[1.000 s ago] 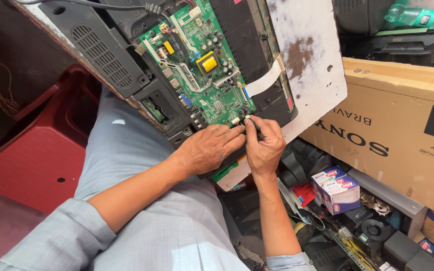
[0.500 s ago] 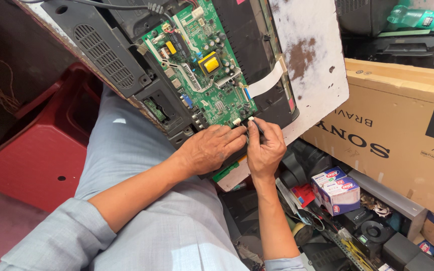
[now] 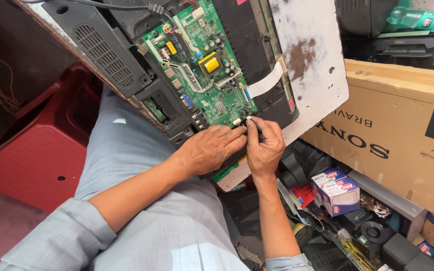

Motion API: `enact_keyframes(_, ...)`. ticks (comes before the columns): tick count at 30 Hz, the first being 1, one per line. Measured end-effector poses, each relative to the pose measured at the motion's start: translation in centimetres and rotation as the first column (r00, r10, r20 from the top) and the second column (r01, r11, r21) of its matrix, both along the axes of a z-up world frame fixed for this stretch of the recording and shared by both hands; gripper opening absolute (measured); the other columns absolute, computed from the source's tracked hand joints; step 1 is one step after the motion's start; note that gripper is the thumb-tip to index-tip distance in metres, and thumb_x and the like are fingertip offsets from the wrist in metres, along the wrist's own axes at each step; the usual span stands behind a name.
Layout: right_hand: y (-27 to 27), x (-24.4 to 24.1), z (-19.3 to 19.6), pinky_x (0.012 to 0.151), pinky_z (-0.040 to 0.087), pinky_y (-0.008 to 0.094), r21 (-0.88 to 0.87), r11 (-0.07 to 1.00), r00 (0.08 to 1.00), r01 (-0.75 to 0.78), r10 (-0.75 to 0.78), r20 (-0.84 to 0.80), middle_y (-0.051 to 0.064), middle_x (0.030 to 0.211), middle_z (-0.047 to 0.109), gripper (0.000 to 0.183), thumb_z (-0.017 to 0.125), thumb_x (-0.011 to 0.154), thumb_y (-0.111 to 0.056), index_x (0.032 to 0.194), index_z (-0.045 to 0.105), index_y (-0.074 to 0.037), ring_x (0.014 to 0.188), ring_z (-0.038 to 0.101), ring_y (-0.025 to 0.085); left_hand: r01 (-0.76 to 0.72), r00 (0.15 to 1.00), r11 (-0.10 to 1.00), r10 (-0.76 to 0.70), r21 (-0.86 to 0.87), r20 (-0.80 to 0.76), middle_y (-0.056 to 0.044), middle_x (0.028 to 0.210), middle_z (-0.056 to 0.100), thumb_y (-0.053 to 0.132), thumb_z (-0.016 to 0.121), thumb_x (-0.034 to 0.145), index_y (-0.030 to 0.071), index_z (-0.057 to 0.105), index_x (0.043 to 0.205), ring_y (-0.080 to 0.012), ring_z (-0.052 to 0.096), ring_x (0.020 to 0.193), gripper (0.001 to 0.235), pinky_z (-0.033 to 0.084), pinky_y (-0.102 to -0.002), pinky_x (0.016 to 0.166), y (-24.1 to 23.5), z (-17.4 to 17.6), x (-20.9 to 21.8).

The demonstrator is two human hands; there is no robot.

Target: The person connects a cable to a circuit board inside a disassembled television, then flips the unit over. They remove the front glass panel and wipe the screen and panel with a cloth. The person handles the screen and glass components carefully during the cleaning process.

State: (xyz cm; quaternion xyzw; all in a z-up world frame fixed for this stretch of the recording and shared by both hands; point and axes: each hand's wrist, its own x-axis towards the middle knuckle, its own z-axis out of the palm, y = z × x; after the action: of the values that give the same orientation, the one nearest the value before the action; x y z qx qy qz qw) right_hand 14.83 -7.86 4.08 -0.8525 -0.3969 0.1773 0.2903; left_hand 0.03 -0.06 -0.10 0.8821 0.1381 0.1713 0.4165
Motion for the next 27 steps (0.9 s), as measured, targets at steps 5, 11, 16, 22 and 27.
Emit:
enact_keyframes(5,0.1,0.0,0.0,0.064,0.050,0.026,-0.003,1.000,1.000,0.001,-0.001,-0.002,0.006,0.094,0.068,0.014,0.074,0.098,-0.010,0.109,0.076,-0.002,0.075,0.063,0.012,-0.002,1.000,1.000,0.002,0.003,-0.002,-0.009,0.139,0.058,0.010,0.060,0.087,0.005,0.058,0.127,-0.0238,0.061,0.112,0.041,0.049,-0.037,0.098,0.0,0.1,0.0)
enact_keyframes(11,0.2,0.0,0.1,0.067,0.052,0.028,-0.004,1.000,0.999,-0.026,0.026,0.033,0.007,0.095,0.068,0.013,0.075,0.098,-0.010,0.109,0.075,-0.002,0.078,0.066,0.013,-0.005,1.000,1.000,0.005,0.002,0.000,-0.009,0.139,0.058,0.009,0.060,0.087,0.005,0.058,0.127,-0.0233,0.061,0.111,0.040,0.049,-0.037,0.097,0.0,0.1,0.0)
enact_keyframes(16,-0.3,0.1,-0.3,0.071,0.052,0.028,0.012,1.000,0.999,-0.019,0.019,0.033,0.008,0.095,0.068,0.013,0.075,0.098,-0.009,0.109,0.075,-0.001,0.082,0.066,0.015,-0.006,1.000,1.000,0.007,-0.015,0.010,-0.009,0.138,0.059,0.009,0.060,0.086,0.005,0.058,0.126,-0.0232,0.061,0.109,0.040,0.049,-0.037,0.096,0.2,0.3,0.0)
enact_keyframes(22,-2.5,0.4,-1.8,0.081,0.054,0.024,0.211,0.961,0.940,0.179,-0.104,-0.325,0.006,0.103,0.068,0.011,0.076,0.095,0.001,0.106,0.075,0.002,0.092,0.066,0.011,-0.126,0.990,0.920,0.141,-0.372,0.013,-0.013,0.124,0.065,0.003,0.062,0.087,0.003,0.058,0.123,-0.0311,0.064,0.111,0.037,0.052,-0.041,0.094,0.6,1.6,0.6)
enact_keyframes(27,-4.3,0.8,-2.7,0.087,0.053,0.024,0.295,0.880,0.749,0.371,-0.097,-0.655,0.007,0.106,0.069,0.015,0.077,0.092,0.004,0.106,0.074,0.003,0.096,0.065,0.012,-0.315,0.935,0.717,0.348,-0.622,-0.072,-0.018,0.110,0.070,0.002,0.063,0.093,-0.004,0.064,0.121,-0.0323,0.069,0.100,0.028,0.056,-0.040,0.086,1.0,3.2,2.8)
